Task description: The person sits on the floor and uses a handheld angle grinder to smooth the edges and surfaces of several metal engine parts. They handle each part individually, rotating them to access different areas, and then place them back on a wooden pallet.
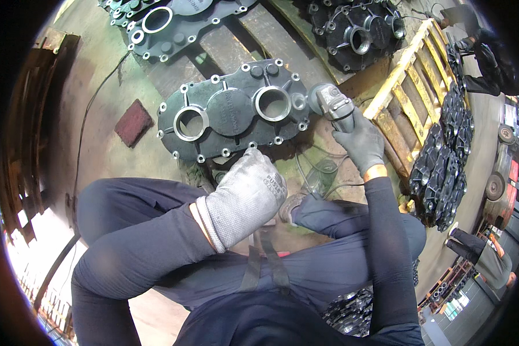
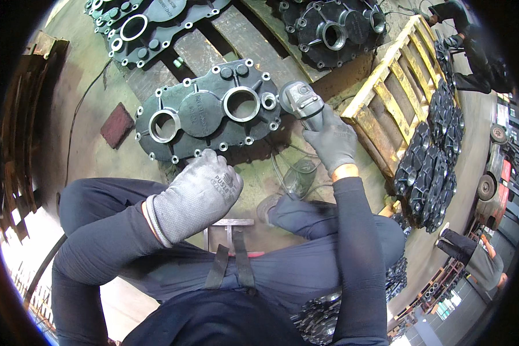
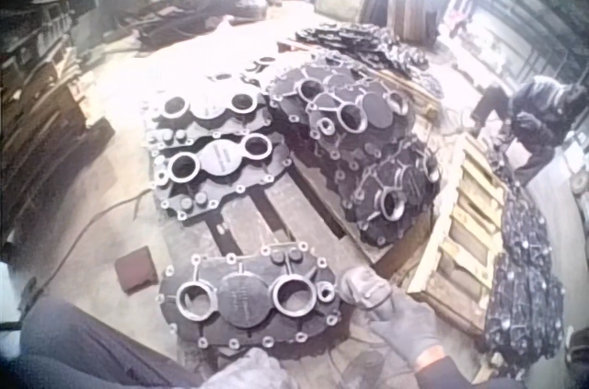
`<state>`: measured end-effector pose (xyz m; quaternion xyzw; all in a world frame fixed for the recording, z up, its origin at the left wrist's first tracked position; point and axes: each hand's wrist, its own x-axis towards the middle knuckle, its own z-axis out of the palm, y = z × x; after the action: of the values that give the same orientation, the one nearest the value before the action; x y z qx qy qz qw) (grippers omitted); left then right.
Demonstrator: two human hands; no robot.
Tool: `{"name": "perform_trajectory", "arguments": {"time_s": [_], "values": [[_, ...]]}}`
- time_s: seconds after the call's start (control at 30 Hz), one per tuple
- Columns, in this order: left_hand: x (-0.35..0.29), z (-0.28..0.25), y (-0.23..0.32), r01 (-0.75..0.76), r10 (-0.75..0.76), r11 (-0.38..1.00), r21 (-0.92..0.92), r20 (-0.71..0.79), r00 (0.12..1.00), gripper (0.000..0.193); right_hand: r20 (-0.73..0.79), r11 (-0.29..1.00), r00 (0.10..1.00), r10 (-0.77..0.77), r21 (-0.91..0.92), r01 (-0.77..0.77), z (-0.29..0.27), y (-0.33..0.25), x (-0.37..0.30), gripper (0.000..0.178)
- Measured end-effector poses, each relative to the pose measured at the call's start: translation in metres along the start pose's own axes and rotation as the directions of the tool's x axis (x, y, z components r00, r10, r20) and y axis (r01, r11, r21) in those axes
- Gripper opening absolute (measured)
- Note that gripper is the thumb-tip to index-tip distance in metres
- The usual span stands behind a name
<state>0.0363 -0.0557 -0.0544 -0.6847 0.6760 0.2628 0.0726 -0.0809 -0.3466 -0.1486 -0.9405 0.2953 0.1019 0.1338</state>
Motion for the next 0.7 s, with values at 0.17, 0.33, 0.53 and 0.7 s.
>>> {"name": "perform_trajectory", "arguments": {"time_s": [0.17, 0.33, 0.53, 0.7], "values": [[-0.012, -0.005, 0.013, -0.009, 0.009, 1.000, -0.025, 0.031, 0.999, 0.016, 0.008, 1.000, 1.000, -0.001, -0.005, 0.001, -0.008, 0.001, -0.016, 0.064], [-0.041, -0.033, 0.038, -0.014, 0.026, 0.987, -0.158, 0.069, 0.997, 0.018, 0.010, 0.985, 0.988, 0.157, 0.073, -0.157, -0.022, 0.001, -0.042, 0.072], [-0.066, 0.022, 0.099, -0.182, 0.177, 0.983, 0.003, -0.227, 0.958, 0.018, 0.080, 0.951, 0.995, 0.061, 0.298, -0.082, -0.035, -0.033, -0.088, 0.065], [-0.080, 0.012, 0.130, -0.329, 0.329, 0.944, -0.026, 0.029, 0.944, 0.026, 0.235, 0.919, 0.972, -0.020, 0.387, -0.075, -0.025, -0.088, -0.126, 0.063]]}}
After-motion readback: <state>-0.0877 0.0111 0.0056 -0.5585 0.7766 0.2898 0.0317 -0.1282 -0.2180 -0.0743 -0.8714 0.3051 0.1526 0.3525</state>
